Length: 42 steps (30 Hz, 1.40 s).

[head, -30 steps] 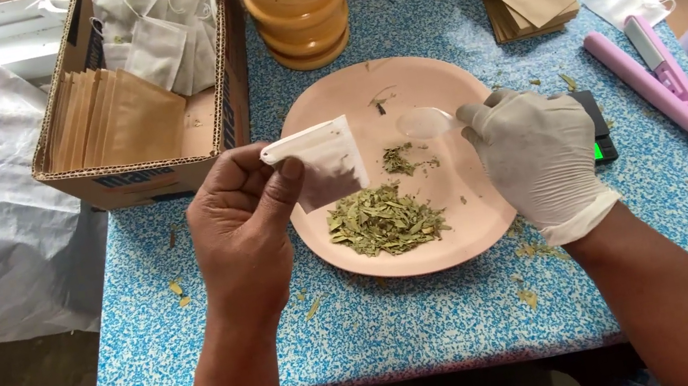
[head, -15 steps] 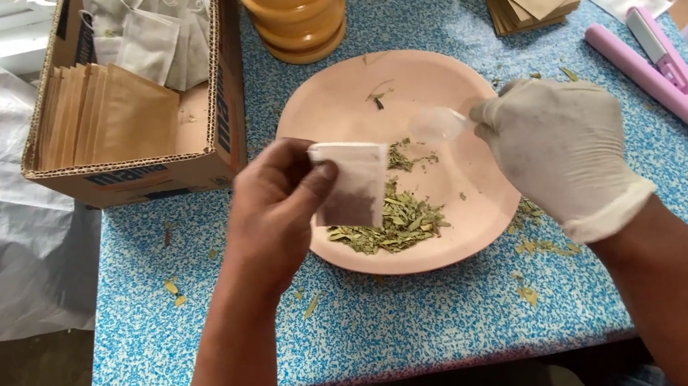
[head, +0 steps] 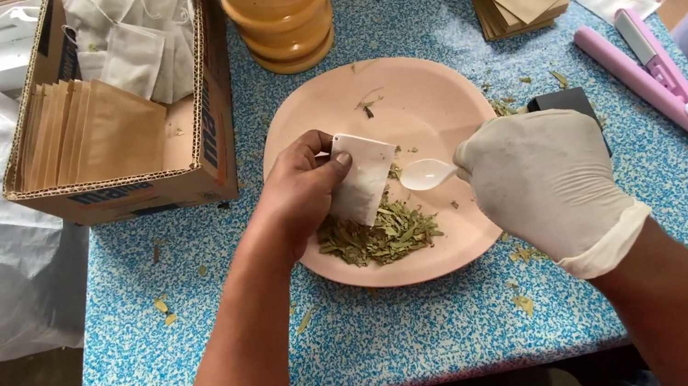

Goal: Filling small filter bags with dried tea leaves using a plastic spoon and weighing them on a digital scale for precise measurement.

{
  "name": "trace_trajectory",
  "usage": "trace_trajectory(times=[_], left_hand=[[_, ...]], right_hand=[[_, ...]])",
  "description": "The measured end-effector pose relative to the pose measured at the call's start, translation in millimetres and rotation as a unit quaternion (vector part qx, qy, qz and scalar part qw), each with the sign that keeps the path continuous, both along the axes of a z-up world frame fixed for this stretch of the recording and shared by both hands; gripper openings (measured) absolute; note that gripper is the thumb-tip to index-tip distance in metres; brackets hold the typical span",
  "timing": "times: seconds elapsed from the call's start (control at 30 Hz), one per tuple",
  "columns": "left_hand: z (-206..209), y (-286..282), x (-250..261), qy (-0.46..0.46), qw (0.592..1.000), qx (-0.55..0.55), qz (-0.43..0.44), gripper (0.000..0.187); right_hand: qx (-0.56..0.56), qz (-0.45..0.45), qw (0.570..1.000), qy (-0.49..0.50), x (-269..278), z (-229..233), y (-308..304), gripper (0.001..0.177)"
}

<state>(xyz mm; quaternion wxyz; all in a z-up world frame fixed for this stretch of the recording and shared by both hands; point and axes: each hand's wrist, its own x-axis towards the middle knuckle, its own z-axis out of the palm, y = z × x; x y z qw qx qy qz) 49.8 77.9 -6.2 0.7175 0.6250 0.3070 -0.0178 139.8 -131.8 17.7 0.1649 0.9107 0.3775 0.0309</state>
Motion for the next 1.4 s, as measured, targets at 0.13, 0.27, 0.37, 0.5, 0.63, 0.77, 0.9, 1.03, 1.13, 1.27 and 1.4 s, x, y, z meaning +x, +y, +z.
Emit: trace_trajectory(times=[0.13,0.27,0.37,0.5,0.63,0.77,0.9,1.03,1.13,1.27,1.4], left_hand=[[-2,-1,2,-0.013,1.0,0.005,-0.013,0.008],[-1,-2,3,0.004,1.0,0.014,-0.017,0.011],[-19,2,1,-0.062,0.998,0.02,-0.025,0.015],[-42,10,4,-0.126,0.991,0.032,-0.033,0.02],[-38,12,2,-0.131,0.991,0.037,-0.006,0.021],[-35,19,-4,-0.176,0.981,0.086,0.009,0.018],[-24,19,-11,-0.191,0.964,0.187,-0.009,0.015],[-15,12,-19,-0.204,0.957,0.207,-0.004,0.013],[-9,7,-21,-0.218,0.958,0.188,0.009,0.013],[2,2,-24,-0.121,0.98,0.153,0.049,0.007],[9,-5,-27,-0.062,0.97,0.236,0.011,0.007]], right_hand=[[0.048,0.039,0.997,-0.055,5,-21,-2,0.031],[0.096,0.09,0.987,-0.093,5,-27,2,0.031],[0.12,0.096,0.985,-0.073,1,-25,3,0.03],[0.189,0.106,0.976,-0.015,-3,-27,0,0.043],[0.105,0.086,0.989,-0.061,14,-32,1,0.05],[0.166,0.058,0.984,0.002,6,-10,1,0.026],[0.166,0.015,0.985,0.042,8,-5,0,0.02],[0.168,-0.028,0.982,0.079,5,11,0,0.022],[0.192,-0.028,0.976,0.1,0,29,-2,0.02],[0.196,-0.031,0.979,0.036,7,26,-9,0.033],[0.261,0.025,0.965,-0.008,4,29,-20,0.032]])
